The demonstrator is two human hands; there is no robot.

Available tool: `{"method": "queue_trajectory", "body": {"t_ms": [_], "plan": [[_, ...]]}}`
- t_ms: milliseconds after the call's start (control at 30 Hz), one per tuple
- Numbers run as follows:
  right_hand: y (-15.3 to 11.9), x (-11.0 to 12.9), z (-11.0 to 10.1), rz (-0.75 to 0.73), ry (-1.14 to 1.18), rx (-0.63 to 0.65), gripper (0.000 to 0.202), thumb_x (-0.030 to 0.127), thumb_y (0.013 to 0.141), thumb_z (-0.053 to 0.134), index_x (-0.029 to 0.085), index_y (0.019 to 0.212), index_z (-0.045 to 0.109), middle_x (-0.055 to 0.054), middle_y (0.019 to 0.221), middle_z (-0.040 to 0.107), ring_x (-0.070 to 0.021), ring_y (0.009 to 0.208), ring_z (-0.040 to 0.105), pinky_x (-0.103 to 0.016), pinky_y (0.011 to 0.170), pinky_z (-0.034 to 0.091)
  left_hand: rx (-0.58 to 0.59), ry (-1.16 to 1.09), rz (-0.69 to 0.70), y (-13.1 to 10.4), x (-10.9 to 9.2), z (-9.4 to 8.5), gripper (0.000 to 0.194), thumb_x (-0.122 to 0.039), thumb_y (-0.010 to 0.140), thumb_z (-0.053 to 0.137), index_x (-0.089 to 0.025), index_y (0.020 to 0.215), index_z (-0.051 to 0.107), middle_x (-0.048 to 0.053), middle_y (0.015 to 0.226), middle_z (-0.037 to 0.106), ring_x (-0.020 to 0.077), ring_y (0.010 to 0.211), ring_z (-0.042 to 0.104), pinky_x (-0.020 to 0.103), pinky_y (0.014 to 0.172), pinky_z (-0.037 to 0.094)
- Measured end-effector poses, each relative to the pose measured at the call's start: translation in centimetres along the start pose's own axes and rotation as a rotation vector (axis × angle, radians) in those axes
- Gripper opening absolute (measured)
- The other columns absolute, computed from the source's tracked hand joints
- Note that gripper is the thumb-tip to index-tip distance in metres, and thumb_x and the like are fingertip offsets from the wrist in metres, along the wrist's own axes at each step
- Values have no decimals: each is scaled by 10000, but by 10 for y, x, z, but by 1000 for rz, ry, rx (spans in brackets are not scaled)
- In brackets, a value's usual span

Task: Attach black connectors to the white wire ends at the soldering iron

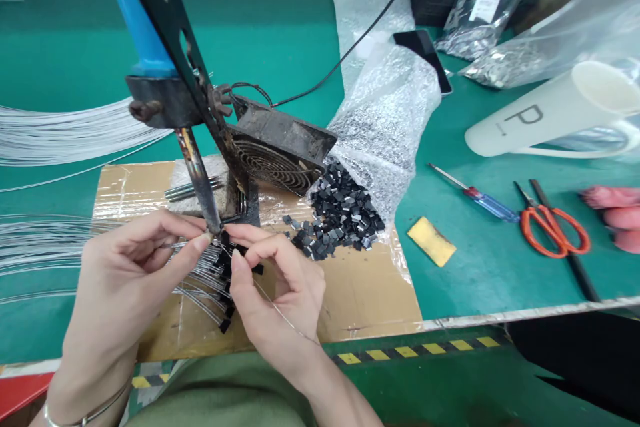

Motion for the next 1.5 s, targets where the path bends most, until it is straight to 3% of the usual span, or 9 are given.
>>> {"method": "queue_trajectory", "body": {"t_ms": [267, 733, 1067, 1500], "plan": [[-1, -1, 0, -1, -18, 4, 202, 83, 944, 727, 246, 847, 659, -12, 1178, 846, -156, 1097, 806, -256, 1005, 610, -5, 40, -21, 0, 0, 1, 76, -187, 858, 772, -236, 802, 762, -30, 869, 797, 97, 644, 624, 217, 516, 377], [0, 1, -1, -53, -107, -9, 176, 113, 951, 735, 242, 856, 662, -40, 1139, 853, -190, 1065, 816, -308, 981, 618, -8, 33, -29, -1, -3, 1, 79, -199, 876, 773, -223, 802, 760, -8, 884, 809, 142, 724, 700, 249, 570, 450], [-1, 1, -1, -55, -118, -2, 181, 110, 946, 722, 242, 852, 641, -71, 1143, 851, -227, 1062, 820, -366, 965, 638, -1, 38, -8, 0, -3, 0, 79, -161, 866, 769, -215, 807, 764, -8, 857, 798, 107, 629, 609, 239, 527, 391], [0, 2, 1, -80, -131, -23, 162, 119, 943, 727, 235, 850, 663, -79, 1107, 855, -238, 1037, 824, -375, 934, 652, 10, 42, -14, -3, -1, 0, 94, -173, 889, 761, -236, 818, 756, -20, 883, 791, 116, 676, 633, 251, 556, 405]]}}
Point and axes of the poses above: each hand's wrist, its own y-axis towards the middle knuckle, its own z-axis out of the palm, x = y × z, the point moved 3 cm from there along y, towards the middle knuckle
